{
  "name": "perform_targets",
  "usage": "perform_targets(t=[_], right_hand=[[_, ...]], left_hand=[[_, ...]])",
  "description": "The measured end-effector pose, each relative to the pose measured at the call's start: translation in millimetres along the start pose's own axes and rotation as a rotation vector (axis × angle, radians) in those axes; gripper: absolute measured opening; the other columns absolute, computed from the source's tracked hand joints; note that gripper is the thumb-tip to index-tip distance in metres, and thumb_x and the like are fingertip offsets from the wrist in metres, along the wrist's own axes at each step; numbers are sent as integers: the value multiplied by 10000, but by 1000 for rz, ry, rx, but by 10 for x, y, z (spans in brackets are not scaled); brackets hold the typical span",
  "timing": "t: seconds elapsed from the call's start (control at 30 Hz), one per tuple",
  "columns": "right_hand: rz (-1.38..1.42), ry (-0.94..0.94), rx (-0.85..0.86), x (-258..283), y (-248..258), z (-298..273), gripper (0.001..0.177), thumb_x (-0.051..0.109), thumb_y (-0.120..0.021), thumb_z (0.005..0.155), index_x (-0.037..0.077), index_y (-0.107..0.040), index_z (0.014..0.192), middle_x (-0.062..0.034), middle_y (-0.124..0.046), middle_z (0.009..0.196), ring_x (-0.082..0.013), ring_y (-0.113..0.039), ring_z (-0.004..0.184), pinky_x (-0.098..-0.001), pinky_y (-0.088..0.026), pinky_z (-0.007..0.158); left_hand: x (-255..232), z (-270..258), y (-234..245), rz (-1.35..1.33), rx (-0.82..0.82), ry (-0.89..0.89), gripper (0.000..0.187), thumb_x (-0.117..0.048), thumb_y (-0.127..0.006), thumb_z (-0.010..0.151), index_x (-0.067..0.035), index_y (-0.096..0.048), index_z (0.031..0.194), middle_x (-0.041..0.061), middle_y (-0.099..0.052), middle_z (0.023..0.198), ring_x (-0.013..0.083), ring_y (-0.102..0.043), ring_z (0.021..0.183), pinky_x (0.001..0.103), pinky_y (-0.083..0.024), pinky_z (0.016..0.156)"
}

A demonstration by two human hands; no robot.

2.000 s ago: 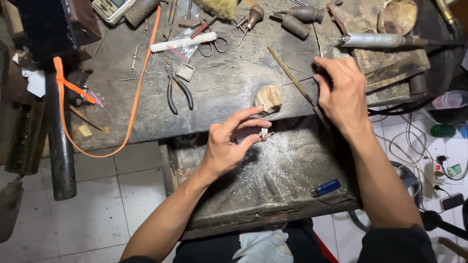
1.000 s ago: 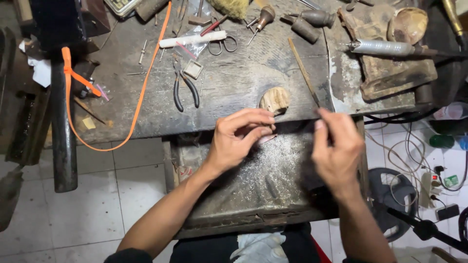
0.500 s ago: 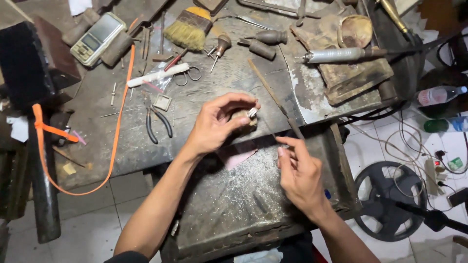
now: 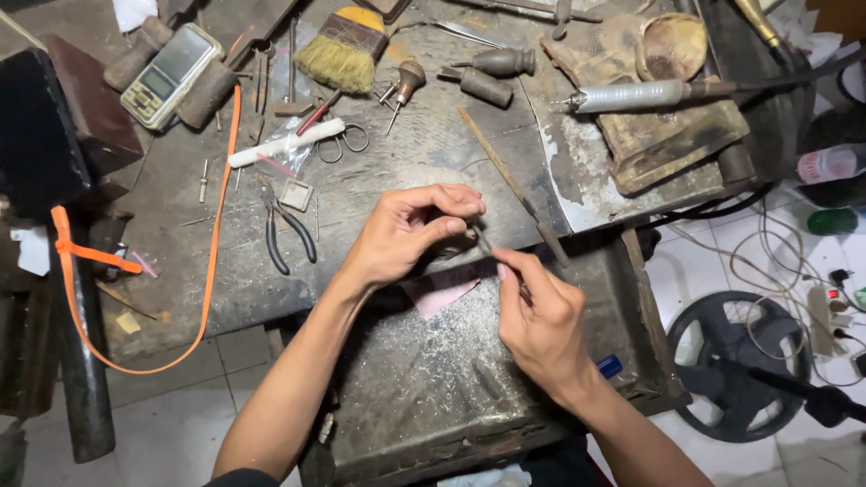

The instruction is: The person is using a hand file to smooth and shape a small jewelry component on a workbench.

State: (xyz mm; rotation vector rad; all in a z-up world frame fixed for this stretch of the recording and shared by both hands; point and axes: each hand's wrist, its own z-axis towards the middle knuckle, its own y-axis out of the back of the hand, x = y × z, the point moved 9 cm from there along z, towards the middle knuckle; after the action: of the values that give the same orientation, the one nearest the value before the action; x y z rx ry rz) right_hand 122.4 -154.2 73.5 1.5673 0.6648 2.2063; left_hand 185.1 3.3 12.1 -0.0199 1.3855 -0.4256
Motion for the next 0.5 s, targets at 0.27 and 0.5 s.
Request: perform_targets(t=[0.27,0.5], right_hand=[[31,0,-16,-38,-46,60,141,-46,-619,954,-8,-727,1037,-132,-716,656,-195,-660,517,-281,-520,478],[-47,26,-29,-57,-143,159,125,-35,-624,952,27,-728,985,-172,-746,747,-334,-759,708,-356,-569,567]], left_hand=[[-15,-16,-26,-39,8,-2,104,-70,-735,937,14,-728,997,136,-704,958,239,-646,1081,405,-510,1002],[-42,-16,-29,-39,-9,19,89,-53,-744,925,25,-717,957,136,-691,906,250,-652,1052,390,-515,987]])
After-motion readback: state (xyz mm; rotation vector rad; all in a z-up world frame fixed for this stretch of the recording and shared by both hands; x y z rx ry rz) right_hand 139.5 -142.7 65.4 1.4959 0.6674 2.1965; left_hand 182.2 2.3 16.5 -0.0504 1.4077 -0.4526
